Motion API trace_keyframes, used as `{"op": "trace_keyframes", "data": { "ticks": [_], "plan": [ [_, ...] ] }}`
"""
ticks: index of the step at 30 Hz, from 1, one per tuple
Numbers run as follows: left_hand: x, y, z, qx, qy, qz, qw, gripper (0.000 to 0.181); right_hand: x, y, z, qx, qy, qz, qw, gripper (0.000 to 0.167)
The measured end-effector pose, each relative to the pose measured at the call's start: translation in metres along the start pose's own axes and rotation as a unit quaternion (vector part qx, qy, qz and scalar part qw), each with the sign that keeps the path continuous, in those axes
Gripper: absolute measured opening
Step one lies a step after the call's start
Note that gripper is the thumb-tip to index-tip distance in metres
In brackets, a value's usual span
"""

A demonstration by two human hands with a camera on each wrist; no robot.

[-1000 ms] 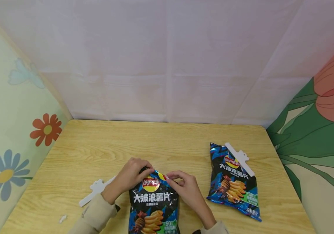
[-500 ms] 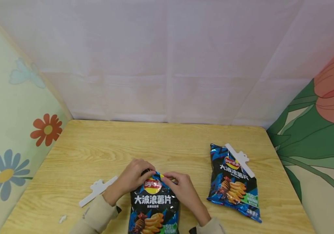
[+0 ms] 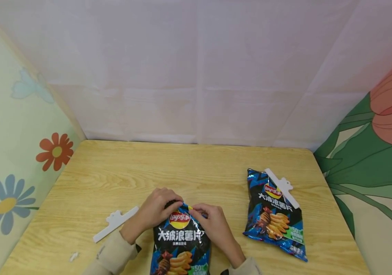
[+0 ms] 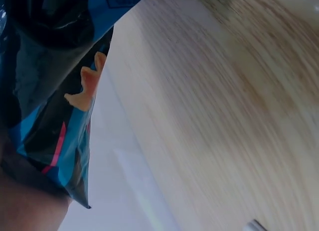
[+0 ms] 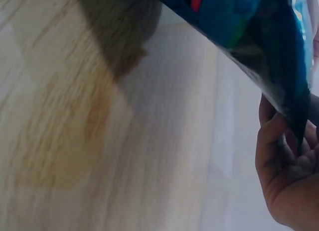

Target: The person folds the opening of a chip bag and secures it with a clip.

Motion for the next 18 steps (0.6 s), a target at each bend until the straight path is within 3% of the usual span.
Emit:
{"op": "trace_keyframes", "data": {
  "ticks": [8,18],
  "plan": [
    [-0.006,-0.008,-0.005,0.007,-0.008,-0.005,0.9999,0.023,0.001,0.0,0.0,0.001,0.007,-0.008,0.9999,0.021],
    [-0.016,-0.022,-0.013,0.028,-0.014,-0.012,0.9994,0.02,0.005,0.001,0.0,0.005,0.01,-0.012,0.9999,0.019]
  ]
}}
Point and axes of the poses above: each hand's wrist, its own z-axis towards the middle knuckle, its own y-axis out of the palm, x = y × z, the point moved 8 cm from there along z, towards the middle knuckle, and after that the axes turned 15 degrees about -z, right-handed, at the moved point
